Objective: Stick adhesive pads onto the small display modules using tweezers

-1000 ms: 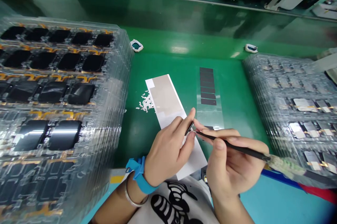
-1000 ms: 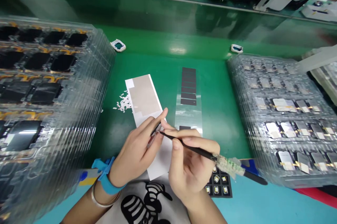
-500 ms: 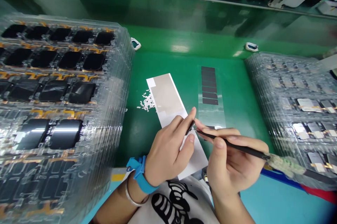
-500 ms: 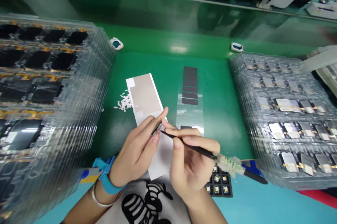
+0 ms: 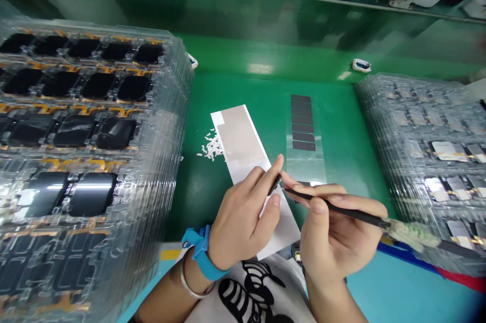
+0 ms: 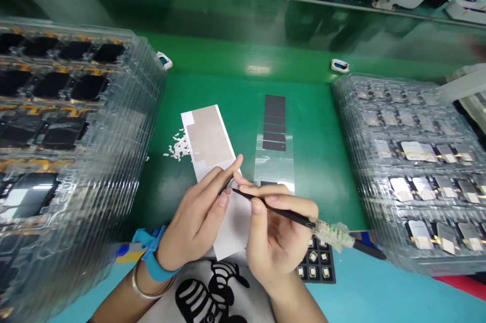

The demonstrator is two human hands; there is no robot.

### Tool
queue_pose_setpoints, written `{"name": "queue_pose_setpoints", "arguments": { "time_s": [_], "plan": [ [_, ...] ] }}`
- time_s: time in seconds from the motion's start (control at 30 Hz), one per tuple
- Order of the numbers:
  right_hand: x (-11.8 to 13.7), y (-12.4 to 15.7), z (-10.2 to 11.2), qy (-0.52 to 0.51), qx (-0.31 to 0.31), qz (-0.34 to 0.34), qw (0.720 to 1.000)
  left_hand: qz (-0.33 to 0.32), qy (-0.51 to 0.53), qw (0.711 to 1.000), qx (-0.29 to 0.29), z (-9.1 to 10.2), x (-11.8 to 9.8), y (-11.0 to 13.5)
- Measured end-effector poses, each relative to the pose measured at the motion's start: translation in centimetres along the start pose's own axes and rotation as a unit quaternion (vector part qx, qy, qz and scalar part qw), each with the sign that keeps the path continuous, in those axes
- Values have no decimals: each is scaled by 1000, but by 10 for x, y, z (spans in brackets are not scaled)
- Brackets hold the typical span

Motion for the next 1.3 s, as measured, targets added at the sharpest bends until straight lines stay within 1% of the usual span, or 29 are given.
{"name": "queue_pose_setpoints", "arguments": {
  "time_s": [0.17, 0.37, 0.67, 1.0, 1.2, 1.3],
  "plan": [
    [1, -1, 0, -9, -4, -3, 1000, 3, -1, 1000, -1, 0, 0, -1],
    [0, 0, 0, -15, 5, -14, 1000, 6, -5, 1000, -2, 0, 0, 0],
    [0, 0, 0, 2, 4, -21, 1000, -3, 3, 1000, -2, -1, 0, 0],
    [-1, 2, 3, 1, 7, -7, 1000, 14, -15, 1000, -4, 0, 0, -1],
    [-3, 4, 5, 3, 26, 1, 1000, 14, -28, 1000, 1, 0, 1, -1],
    [-3, 4, 6, -2, 22, 16, 1000, 13, -29, 999, 1, -1, 1, -1]
  ]
}}
Point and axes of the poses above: each hand's wrist, its own y-axis away from the middle knuckle, its own z-axis out of the back of the hand, x = y × z, the point moved 3 cm from there along -y, towards the middle knuckle, and after that the axes turned 5 degrees about -x, right-handed, at the moved point
